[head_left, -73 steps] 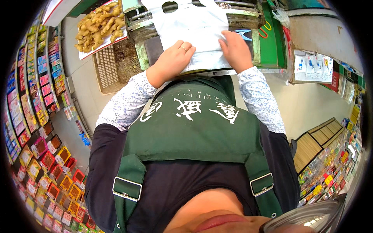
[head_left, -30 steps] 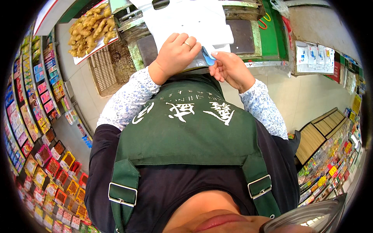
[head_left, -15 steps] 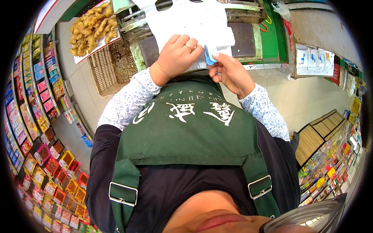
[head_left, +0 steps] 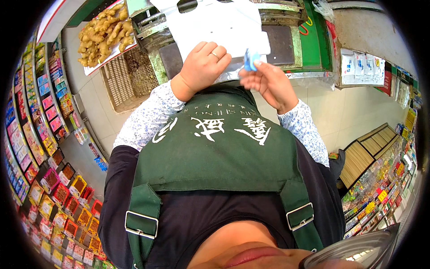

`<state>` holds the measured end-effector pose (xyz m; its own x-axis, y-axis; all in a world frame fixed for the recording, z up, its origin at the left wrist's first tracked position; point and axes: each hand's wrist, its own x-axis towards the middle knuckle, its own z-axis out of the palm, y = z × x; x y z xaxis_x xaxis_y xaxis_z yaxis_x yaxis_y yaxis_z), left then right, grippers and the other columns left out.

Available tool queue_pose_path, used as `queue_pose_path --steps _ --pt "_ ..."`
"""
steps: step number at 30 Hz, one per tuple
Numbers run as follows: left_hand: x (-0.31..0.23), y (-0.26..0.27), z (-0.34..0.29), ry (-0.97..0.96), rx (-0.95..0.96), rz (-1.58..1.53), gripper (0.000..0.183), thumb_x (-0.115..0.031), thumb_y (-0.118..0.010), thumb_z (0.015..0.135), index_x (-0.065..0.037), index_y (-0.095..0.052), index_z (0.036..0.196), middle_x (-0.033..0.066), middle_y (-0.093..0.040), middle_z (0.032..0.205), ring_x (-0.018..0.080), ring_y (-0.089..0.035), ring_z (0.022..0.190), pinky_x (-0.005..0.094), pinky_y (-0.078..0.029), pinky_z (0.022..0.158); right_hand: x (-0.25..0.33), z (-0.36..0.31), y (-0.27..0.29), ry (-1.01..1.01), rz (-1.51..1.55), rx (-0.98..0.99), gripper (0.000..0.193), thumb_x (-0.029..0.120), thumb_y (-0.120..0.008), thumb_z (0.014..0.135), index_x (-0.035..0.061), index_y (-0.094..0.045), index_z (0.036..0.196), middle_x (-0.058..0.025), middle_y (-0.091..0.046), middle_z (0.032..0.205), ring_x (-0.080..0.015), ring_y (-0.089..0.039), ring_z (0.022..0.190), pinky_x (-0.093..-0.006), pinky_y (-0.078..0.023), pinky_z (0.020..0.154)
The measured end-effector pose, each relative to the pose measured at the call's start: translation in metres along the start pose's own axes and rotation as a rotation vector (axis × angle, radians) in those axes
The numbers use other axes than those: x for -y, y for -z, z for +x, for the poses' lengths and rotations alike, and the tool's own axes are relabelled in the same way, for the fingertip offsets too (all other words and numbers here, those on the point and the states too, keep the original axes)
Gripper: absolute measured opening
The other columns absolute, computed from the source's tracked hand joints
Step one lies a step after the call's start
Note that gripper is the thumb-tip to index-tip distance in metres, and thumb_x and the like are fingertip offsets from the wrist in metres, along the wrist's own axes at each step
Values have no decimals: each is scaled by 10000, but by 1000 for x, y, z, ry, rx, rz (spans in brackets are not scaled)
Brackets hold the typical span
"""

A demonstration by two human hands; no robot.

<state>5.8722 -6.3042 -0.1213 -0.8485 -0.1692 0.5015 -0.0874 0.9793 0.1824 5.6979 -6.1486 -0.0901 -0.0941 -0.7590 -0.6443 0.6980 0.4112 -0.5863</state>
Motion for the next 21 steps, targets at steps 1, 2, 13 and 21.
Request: queue_pose_path --steps 1,2,13,21 --pt "1 -1 0 0 -11 -3 178 -136 -638 705 -100 -642 879 4 -589 839 189 -572 754 323 -461 687 1 -4 1 -82 -40 53 307 256 -579 1005 -39 -587 1087 -154 -676 983 -229 -691 850 -316 -572 761" --pt "1 -1 -1 4 -18 -8 188 -135 -640 703 -102 -647 888 3 -591 843 190 -573 754 323 -463 689 0 -7 1 -164 -80 106 306 258 -576 1007 -40 -584 1076 -160 -678 969 -228 -696 813 -305 -578 727" --pt "1 7 3 -38 -25 -3 248 -140 -647 706 -98 -686 947 7 -600 865 188 -588 784 329 -475 707 1 3 -5 -159 -134 74 350 337 -572 1008 6 -610 903 -92 -673 755 -120 -632 559 -220 -505 499" --pt "1 6 4 -75 -5 11 246 -139 -647 698 -85 -695 933 12 -601 866 187 -593 800 328 -476 722 -2 20 -13 -132 26 2 331 336 -556 1018 33 -579 887 -53 -619 704 -108 -542 535 -222 -408 466"
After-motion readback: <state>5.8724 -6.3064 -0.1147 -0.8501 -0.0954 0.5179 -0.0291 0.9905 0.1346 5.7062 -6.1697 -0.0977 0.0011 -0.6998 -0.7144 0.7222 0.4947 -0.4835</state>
